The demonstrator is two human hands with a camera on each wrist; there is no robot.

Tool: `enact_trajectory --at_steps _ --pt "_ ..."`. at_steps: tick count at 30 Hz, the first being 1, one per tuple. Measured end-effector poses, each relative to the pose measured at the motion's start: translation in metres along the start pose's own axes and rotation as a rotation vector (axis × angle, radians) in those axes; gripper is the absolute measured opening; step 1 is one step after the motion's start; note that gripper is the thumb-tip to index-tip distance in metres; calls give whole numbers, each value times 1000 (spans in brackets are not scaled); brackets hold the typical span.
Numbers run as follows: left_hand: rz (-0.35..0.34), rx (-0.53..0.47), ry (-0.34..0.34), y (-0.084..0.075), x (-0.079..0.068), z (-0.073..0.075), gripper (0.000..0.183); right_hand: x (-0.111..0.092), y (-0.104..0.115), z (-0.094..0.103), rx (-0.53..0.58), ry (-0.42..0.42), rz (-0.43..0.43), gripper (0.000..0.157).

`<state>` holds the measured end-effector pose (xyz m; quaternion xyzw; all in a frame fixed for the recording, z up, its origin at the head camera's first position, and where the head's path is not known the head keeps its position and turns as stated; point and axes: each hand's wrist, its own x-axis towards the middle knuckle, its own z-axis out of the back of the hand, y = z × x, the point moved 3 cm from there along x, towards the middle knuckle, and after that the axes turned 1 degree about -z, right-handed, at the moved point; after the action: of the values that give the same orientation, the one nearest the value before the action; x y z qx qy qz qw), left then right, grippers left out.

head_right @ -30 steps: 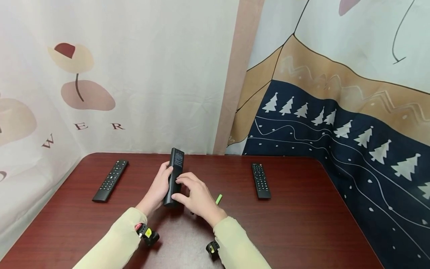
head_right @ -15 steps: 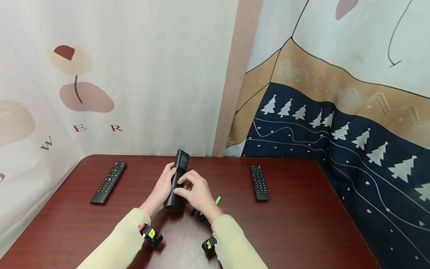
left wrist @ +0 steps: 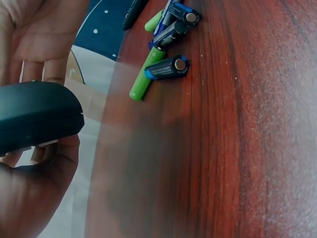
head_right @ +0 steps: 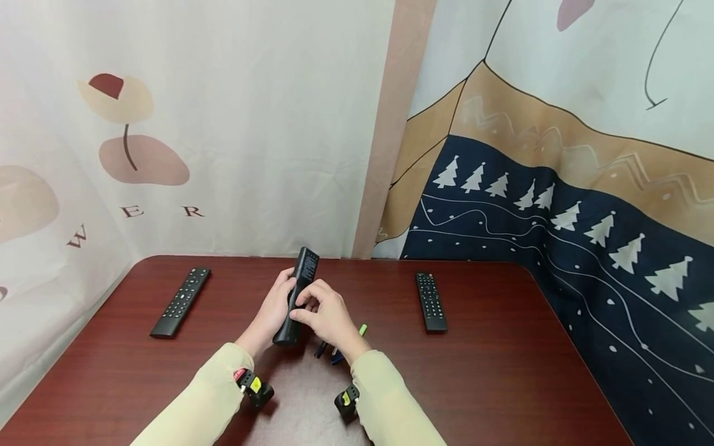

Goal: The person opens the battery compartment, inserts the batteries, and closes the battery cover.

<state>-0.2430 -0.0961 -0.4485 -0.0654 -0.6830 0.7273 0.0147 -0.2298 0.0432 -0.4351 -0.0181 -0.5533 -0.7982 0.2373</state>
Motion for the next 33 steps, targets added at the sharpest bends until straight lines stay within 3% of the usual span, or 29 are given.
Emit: enact_trajectory --at_steps 16,21,27,33 --pt "-5 26 -14 -4 1 0 45 3 0 2 18 15 -6 18" --pt "-4 0 -39 -5 4 3 45 2 2 0 -13 -44 -34 21" --pt "11 -58 -69 -8 4 5 46 -1 7 -3 -91 -143 17 24" --pt "23 -66 -72 -9 2 7 47 -2 11 -5 -101 -154 42 24"
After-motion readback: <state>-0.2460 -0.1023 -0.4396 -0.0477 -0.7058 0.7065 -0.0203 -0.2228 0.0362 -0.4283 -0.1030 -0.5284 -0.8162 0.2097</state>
